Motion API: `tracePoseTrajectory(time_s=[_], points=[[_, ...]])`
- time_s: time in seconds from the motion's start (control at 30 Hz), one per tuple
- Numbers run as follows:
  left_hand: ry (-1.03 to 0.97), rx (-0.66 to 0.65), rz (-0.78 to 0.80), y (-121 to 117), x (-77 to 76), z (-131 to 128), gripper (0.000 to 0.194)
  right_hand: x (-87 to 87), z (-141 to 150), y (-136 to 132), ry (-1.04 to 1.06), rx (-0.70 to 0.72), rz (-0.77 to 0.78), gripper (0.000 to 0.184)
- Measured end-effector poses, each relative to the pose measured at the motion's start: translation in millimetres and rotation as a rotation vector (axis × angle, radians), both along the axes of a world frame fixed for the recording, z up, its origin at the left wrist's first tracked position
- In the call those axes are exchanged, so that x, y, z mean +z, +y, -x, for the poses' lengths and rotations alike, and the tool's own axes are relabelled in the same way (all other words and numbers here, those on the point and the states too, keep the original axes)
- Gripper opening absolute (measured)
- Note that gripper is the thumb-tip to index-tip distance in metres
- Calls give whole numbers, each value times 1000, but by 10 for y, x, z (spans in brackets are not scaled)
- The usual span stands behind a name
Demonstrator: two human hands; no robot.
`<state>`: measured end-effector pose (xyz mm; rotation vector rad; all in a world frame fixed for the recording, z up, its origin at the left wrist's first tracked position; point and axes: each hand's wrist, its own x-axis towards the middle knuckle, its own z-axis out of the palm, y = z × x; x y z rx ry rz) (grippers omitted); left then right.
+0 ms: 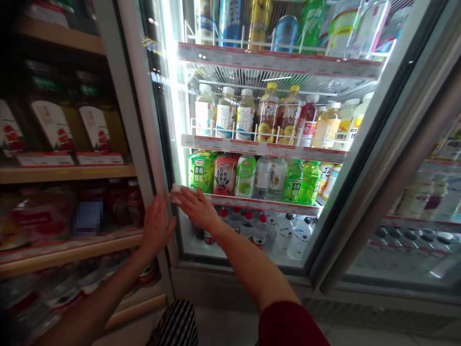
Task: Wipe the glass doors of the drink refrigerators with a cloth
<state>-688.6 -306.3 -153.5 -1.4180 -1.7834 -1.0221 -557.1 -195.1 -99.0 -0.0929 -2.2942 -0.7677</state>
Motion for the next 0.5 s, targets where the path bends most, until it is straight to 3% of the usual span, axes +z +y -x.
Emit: tracePoseTrajectory(time_s=[0.1, 0.27, 0.33, 0.43, 0.5], points=[[16, -20, -3, 25, 18, -32, 65, -25, -190, 100, -76, 38, -92, 41], [28, -49, -30, 181, 141, -252, 68, 453, -592, 255, 314, -205, 49, 49], [55, -82, -45, 268, 207, -379, 68, 397, -793, 270, 315, -226, 54, 49], [118, -128, -50, 389, 302, -549, 69, 117, -1091, 303, 131, -149, -34, 45], [157, -153, -51, 459, 371, -643, 69, 86, -1245, 365, 105, -154, -54, 46]])
